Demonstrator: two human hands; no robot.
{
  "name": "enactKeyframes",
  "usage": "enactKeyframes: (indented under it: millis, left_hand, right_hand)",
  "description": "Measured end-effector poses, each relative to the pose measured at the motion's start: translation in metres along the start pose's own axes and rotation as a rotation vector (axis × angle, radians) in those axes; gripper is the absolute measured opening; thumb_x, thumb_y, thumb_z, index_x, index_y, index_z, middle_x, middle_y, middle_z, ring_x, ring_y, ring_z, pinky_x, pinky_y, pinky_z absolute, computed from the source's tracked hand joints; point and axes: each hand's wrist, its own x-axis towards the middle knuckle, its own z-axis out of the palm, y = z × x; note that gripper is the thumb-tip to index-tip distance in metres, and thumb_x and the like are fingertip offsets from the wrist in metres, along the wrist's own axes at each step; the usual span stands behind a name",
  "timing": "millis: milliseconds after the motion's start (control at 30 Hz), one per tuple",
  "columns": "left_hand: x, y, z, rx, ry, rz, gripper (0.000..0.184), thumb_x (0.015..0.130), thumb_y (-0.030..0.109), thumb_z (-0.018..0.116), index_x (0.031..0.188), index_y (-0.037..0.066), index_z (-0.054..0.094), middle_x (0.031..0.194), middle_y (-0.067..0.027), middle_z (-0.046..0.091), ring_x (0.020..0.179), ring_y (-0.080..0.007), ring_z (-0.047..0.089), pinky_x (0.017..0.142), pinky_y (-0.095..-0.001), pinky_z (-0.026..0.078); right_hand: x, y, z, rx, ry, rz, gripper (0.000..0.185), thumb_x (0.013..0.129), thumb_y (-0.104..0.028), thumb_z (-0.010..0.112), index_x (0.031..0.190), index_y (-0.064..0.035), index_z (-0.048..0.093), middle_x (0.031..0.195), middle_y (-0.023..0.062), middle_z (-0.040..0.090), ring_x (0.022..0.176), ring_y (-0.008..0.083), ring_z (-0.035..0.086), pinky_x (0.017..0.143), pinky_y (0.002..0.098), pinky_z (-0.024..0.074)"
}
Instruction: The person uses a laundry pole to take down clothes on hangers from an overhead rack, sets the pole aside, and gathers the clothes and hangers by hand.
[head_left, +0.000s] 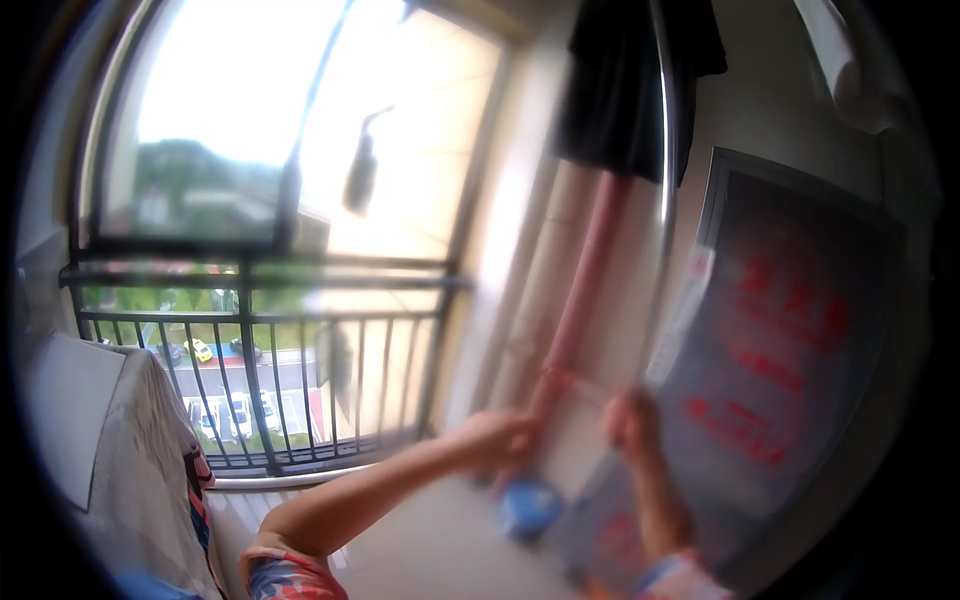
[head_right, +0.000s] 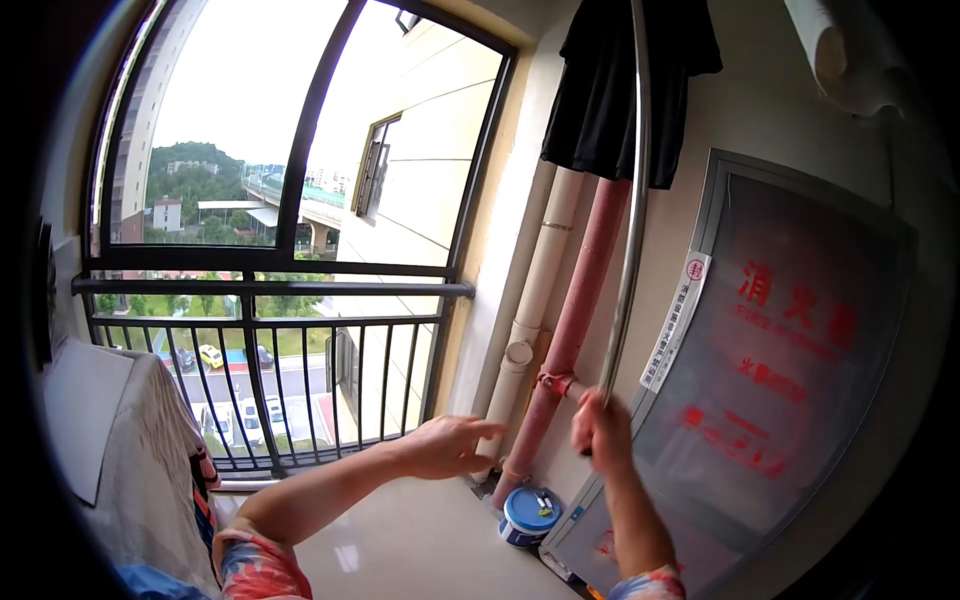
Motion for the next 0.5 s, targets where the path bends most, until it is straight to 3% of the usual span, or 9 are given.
enactKeyframes:
  millis: [133, 300, 500]
  left_hand:
    - [-0.049, -0.055, 0.003, -0.109, -0.086, -0.174, 0.04, 0.073, 0.022, 0.057, 0.108, 0.007, 0.047, 0.091, -0.0123, 0.055, 0.067, -0.0174, 0.058, 0.063, -0.0286, 0.046]
    - [-0.095, -0.139, 0.053, -0.256, -0.018, -0.317, 0.037, 0.075, 0.024, 0.056, 0.109, 0.012, 0.049, 0.086, -0.0016, 0.057, 0.071, -0.0094, 0.056, 0.059, -0.0225, 0.045]
    - [-0.115, -0.166, 0.078, -0.555, -0.038, -0.585, 0.035, 0.077, 0.022, 0.054, 0.109, 0.011, 0.049, 0.083, -0.0003, 0.057, 0.07, -0.0073, 0.055, 0.057, -0.0209, 0.044]
  right_hand:
    - [0.102, -0.024, -0.004, -0.096, 0.161, 0.004, 0.028, 0.081, -0.033, 0.047, 0.073, -0.006, 0.042, 0.043, -0.0033, 0.03, 0.031, 0.0048, 0.027, 0.027, 0.0203, 0.0232]
    - [0.21, -0.06, -0.01, -0.214, 0.236, -0.101, 0.025, 0.08, -0.031, 0.048, 0.07, -0.0085, 0.041, 0.045, -0.0044, 0.033, 0.032, 0.0035, 0.028, 0.029, 0.019, 0.0244]
    - [0.28, -0.08, 0.003, -0.238, 0.265, -0.111, 0.024, 0.08, -0.029, 0.049, 0.069, -0.0097, 0.042, 0.047, -0.0048, 0.035, 0.034, 0.0032, 0.03, 0.031, 0.0187, 0.0257]
